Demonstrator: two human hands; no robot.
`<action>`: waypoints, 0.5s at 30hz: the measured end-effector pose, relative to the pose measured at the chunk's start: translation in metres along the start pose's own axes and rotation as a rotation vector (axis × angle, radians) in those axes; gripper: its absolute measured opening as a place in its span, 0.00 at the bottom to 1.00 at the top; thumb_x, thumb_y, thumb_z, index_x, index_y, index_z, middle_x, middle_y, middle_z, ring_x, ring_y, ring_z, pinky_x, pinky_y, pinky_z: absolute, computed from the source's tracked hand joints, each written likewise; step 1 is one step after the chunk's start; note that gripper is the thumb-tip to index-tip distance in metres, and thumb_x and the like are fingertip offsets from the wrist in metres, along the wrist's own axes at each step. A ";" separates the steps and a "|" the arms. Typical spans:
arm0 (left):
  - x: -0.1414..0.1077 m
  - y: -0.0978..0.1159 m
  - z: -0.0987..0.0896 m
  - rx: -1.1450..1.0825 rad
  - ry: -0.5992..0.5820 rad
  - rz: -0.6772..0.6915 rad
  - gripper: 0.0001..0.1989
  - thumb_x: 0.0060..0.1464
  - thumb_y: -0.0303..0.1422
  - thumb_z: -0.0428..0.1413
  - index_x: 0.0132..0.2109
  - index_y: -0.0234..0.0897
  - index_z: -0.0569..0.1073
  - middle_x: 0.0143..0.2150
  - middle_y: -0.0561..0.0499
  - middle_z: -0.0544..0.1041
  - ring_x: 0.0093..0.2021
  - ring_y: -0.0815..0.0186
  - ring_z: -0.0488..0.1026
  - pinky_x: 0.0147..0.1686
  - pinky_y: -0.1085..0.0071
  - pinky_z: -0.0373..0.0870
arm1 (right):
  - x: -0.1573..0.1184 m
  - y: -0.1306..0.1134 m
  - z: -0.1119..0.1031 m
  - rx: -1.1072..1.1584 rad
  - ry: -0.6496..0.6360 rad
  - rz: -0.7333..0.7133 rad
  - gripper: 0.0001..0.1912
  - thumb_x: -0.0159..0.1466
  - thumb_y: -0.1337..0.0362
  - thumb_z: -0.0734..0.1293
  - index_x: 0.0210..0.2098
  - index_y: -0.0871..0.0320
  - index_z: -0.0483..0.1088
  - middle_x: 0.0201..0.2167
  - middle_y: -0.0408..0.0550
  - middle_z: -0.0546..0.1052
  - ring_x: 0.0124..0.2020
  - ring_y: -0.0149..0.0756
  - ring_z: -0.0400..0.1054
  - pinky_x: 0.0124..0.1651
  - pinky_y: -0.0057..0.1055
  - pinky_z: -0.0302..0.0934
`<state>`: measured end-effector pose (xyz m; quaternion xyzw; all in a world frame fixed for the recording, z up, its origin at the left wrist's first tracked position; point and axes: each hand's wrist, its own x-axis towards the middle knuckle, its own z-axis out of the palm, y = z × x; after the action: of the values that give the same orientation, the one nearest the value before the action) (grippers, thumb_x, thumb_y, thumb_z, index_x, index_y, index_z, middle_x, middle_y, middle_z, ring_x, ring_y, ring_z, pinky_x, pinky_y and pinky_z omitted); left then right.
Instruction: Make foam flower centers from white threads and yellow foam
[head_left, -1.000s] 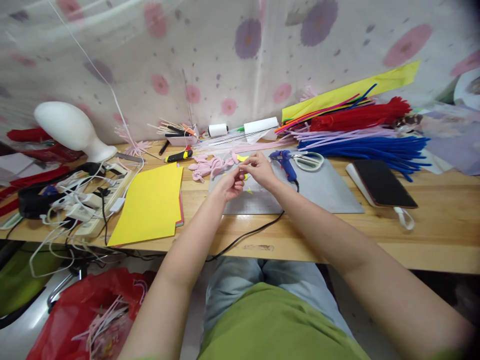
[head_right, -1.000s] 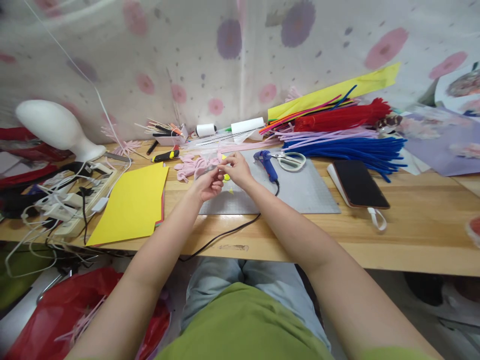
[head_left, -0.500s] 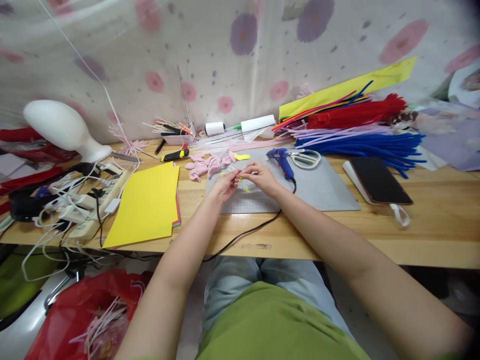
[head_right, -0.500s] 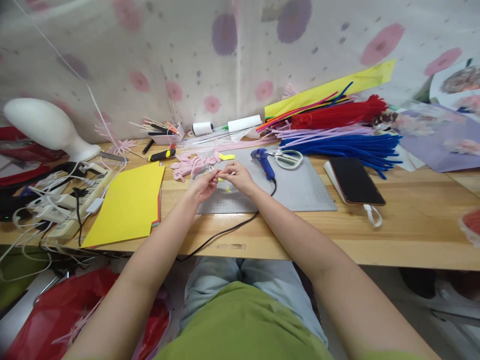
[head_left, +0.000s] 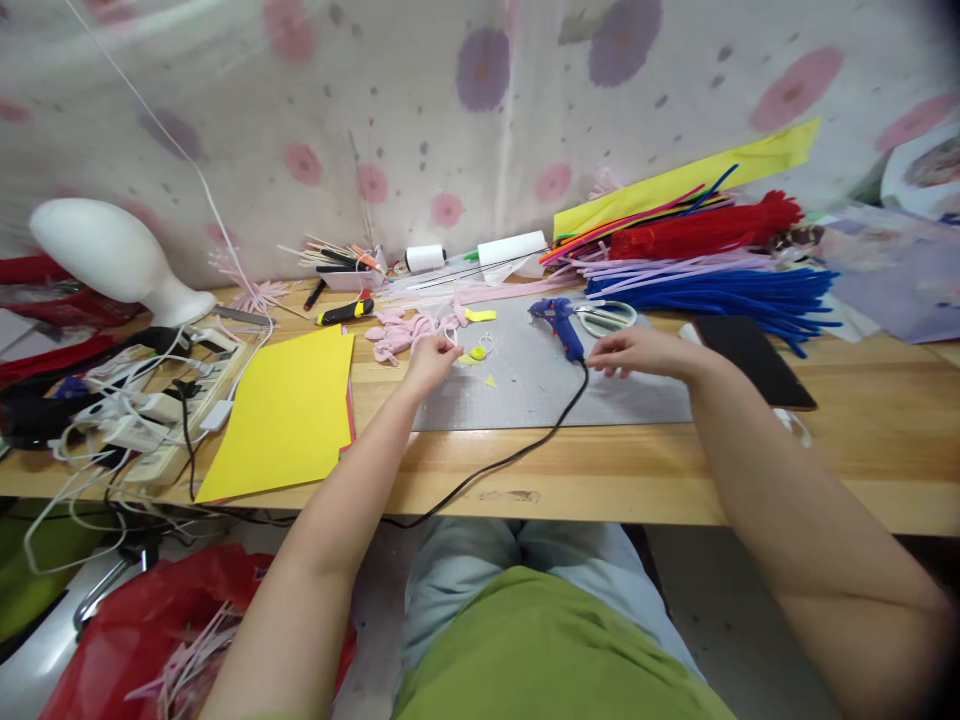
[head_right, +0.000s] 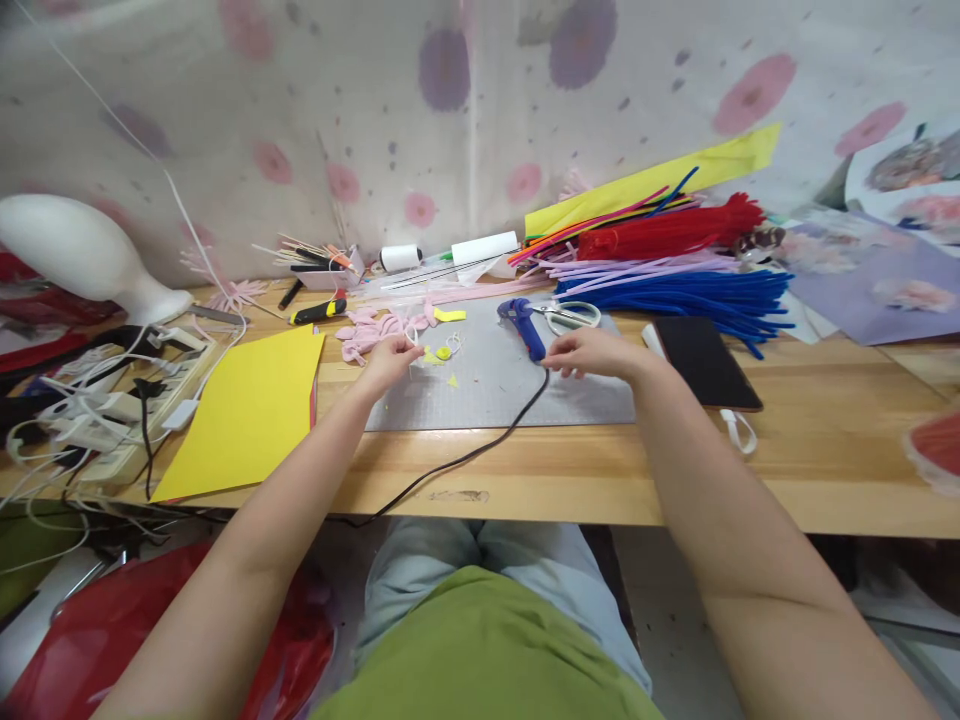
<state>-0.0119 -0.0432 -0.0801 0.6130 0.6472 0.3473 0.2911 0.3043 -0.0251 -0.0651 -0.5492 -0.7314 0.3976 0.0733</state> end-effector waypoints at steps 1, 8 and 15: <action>0.000 0.000 -0.001 0.020 -0.003 -0.007 0.12 0.46 0.33 0.55 0.19 0.35 0.63 0.17 0.58 0.60 0.21 0.73 0.56 0.25 0.74 0.51 | 0.002 0.008 -0.008 -0.081 0.107 0.086 0.16 0.57 0.54 0.63 0.33 0.61 0.72 0.31 0.52 0.76 0.32 0.35 0.68 0.33 0.29 0.60; -0.002 0.001 -0.001 0.130 -0.045 0.014 0.12 0.44 0.31 0.54 0.18 0.35 0.63 0.17 0.57 0.61 0.22 0.72 0.57 0.25 0.73 0.51 | 0.048 0.028 -0.010 -0.672 0.450 0.216 0.20 0.59 0.67 0.59 0.49 0.67 0.66 0.49 0.64 0.69 0.49 0.45 0.61 0.46 0.33 0.53; -0.004 0.002 -0.005 0.001 -0.060 -0.062 0.09 0.43 0.30 0.55 0.19 0.34 0.66 0.17 0.56 0.64 0.20 0.73 0.58 0.25 0.74 0.53 | 0.063 0.026 -0.012 -0.712 0.383 0.340 0.20 0.58 0.65 0.60 0.48 0.69 0.68 0.48 0.67 0.68 0.48 0.48 0.62 0.43 0.35 0.53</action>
<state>-0.0148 -0.0478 -0.0756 0.6029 0.6570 0.3192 0.3209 0.3061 0.0375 -0.0954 -0.7166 -0.6953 0.0182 -0.0526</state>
